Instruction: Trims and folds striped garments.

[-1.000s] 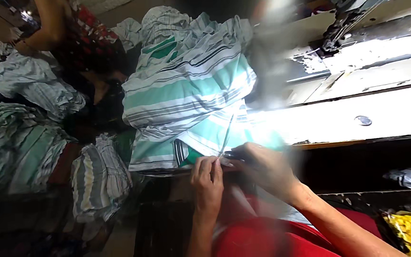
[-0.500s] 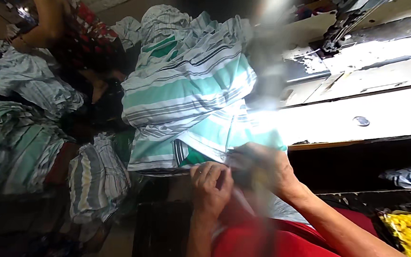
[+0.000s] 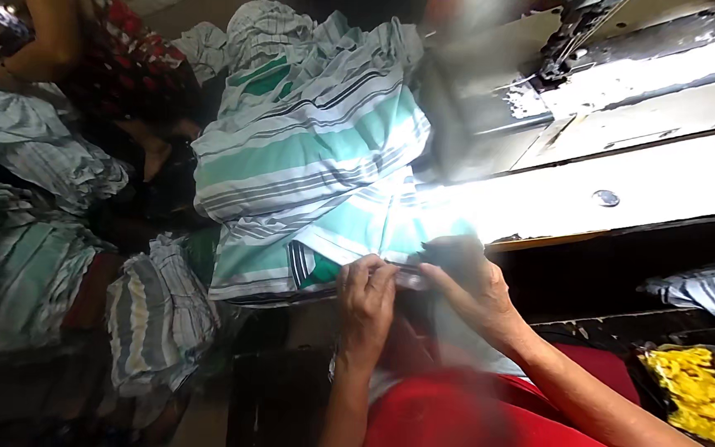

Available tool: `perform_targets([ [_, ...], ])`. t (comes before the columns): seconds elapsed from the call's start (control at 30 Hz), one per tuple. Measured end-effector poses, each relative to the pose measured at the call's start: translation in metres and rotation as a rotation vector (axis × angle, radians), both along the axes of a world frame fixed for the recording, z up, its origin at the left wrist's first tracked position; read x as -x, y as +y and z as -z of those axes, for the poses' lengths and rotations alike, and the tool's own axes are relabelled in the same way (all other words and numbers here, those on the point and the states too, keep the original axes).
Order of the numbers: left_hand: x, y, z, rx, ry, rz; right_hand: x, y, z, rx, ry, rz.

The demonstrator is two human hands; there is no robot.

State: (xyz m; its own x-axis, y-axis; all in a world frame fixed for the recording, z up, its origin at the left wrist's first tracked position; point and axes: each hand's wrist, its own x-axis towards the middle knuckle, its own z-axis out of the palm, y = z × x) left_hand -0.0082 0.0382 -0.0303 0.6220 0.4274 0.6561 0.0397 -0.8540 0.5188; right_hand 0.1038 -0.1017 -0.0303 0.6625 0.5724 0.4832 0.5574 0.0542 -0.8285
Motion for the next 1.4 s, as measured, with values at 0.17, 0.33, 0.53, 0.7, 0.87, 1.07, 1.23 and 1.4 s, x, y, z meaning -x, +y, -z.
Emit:
perform_targets([
  [0.17, 0.018, 0.005, 0.003, 0.124, -0.047, 0.107, 0.000, -0.002, 0.003, -0.066, 0.051, -0.041],
  [0.33, 0.028, -0.003, 0.003, 0.140, -0.035, 0.074, 0.003, -0.003, 0.005, 0.014, -0.071, 0.011],
  [0.53, 0.023, -0.009, 0.001, 0.161, -0.056, 0.032, 0.002, -0.005, -0.001, 0.114, -0.378, 0.049],
  [0.7, 0.023, -0.010, -0.001, 0.165, -0.057, 0.032, 0.003, -0.003, -0.002, 0.175, -0.455, 0.022],
  [0.87, 0.025, -0.010, 0.002, 0.130, -0.028, 0.069, 0.006, 0.008, -0.001, 0.159, -0.427, 0.021],
  [1.07, 0.025, -0.002, -0.003, 0.131, -0.094, 0.059, 0.001, -0.002, -0.005, -0.010, -0.039, -0.057],
  [1.23, 0.004, 0.005, -0.005, -0.060, 0.030, -0.020, 0.002, 0.005, -0.007, 0.017, -0.022, -0.069],
  [1.4, 0.010, 0.012, -0.001, -0.024, -0.070, -0.063, 0.000, 0.006, -0.004, 0.049, -0.119, -0.023],
])
